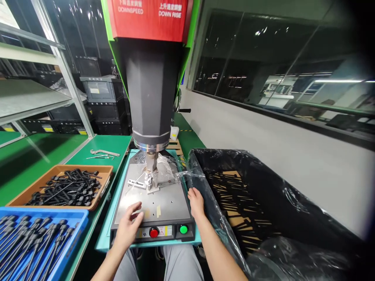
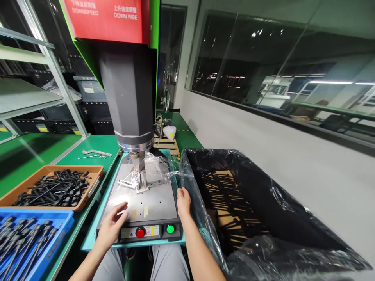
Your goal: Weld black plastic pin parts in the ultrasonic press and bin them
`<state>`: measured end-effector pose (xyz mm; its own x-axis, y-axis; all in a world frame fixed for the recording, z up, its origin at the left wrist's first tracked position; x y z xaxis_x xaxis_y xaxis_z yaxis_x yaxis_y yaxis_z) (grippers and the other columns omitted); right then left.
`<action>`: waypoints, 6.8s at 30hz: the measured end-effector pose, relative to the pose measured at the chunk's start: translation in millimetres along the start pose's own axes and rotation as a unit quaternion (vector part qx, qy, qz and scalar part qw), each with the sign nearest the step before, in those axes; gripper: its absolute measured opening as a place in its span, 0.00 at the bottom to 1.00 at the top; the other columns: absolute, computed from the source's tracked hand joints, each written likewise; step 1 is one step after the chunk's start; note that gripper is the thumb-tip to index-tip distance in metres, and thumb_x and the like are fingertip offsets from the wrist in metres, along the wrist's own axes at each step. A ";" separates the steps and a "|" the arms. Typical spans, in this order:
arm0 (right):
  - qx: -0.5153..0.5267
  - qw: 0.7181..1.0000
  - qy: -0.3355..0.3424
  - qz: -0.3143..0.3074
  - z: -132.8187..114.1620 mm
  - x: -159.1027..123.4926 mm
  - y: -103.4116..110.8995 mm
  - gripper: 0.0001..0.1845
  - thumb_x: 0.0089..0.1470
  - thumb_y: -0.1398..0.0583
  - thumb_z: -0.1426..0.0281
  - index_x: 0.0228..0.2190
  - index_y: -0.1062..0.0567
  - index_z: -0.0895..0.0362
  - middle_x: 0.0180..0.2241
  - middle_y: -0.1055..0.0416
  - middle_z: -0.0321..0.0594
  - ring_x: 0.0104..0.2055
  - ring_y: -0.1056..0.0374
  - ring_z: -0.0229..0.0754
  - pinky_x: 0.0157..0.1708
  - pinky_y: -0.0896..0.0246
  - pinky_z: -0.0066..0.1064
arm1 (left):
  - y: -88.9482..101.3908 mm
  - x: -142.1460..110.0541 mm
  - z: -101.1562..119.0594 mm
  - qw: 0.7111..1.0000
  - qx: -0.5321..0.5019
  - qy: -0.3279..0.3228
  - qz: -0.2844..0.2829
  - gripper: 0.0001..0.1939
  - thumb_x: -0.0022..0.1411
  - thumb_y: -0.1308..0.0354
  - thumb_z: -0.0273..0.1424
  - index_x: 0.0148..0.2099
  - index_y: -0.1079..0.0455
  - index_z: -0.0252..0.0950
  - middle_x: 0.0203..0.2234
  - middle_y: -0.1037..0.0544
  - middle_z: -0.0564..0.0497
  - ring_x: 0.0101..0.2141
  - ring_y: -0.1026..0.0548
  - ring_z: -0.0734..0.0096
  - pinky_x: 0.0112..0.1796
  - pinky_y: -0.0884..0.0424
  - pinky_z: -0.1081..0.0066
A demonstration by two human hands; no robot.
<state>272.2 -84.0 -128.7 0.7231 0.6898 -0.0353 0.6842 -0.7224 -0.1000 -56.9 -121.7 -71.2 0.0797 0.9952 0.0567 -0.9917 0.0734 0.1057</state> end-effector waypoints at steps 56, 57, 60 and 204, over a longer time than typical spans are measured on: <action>0.145 0.960 -0.183 -0.154 -139.0 78.4 75.7 0.14 0.66 0.49 0.64 0.38 0.28 0.60 0.30 0.24 0.46 0.29 0.26 0.41 0.30 0.31 0.30 | -59.3 27.0 0.3 0.864 -0.455 0.185 0.111 0.14 0.69 0.52 0.34 0.46 0.28 0.32 0.46 0.23 0.41 0.45 0.22 0.64 0.40 0.22 0.69; 0.154 0.959 -0.178 -0.156 -137.2 68.1 74.9 0.12 0.65 0.48 0.65 0.38 0.29 0.59 0.31 0.24 0.45 0.30 0.25 0.40 0.32 0.31 0.30 | -79.4 15.9 0.4 0.866 -0.447 0.221 0.048 0.13 0.68 0.49 0.33 0.48 0.29 0.32 0.48 0.24 0.40 0.46 0.23 0.61 0.43 0.22 0.66; 0.163 0.951 -0.182 -0.189 -130.7 35.8 72.0 0.06 0.61 0.42 0.68 0.39 0.28 0.57 0.36 0.23 0.45 0.36 0.24 0.43 0.39 0.31 0.35 | -147.6 -1.1 14.7 0.847 -0.445 0.261 -0.131 0.17 0.63 0.42 0.35 0.52 0.31 0.32 0.53 0.27 0.36 0.50 0.25 0.54 0.48 0.26 0.61; -0.260 0.905 0.125 -0.314 -43.9 -59.4 -75.2 0.18 0.50 0.42 0.65 0.42 0.21 0.58 0.40 0.22 0.46 0.43 0.27 0.49 0.45 0.32 0.41 | 9.7 -16.3 -29.1 0.955 -0.219 0.136 0.146 0.23 0.38 0.31 0.38 0.37 0.27 0.31 0.28 0.20 0.45 0.27 0.24 0.68 0.30 0.29 0.70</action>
<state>181.9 -72.7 -75.5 0.1314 0.9865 0.0979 0.8723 -0.1619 0.4614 -70.8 -135.4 -100.0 -0.1778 0.9529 -0.2458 -0.9195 -0.2498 -0.3034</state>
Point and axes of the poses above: each hand's wrist, its own x-axis towards the middle knuckle, its own y-axis out of the back of the hand, z = x × y, the point moved 1 cm from there along x, towards the middle knuckle
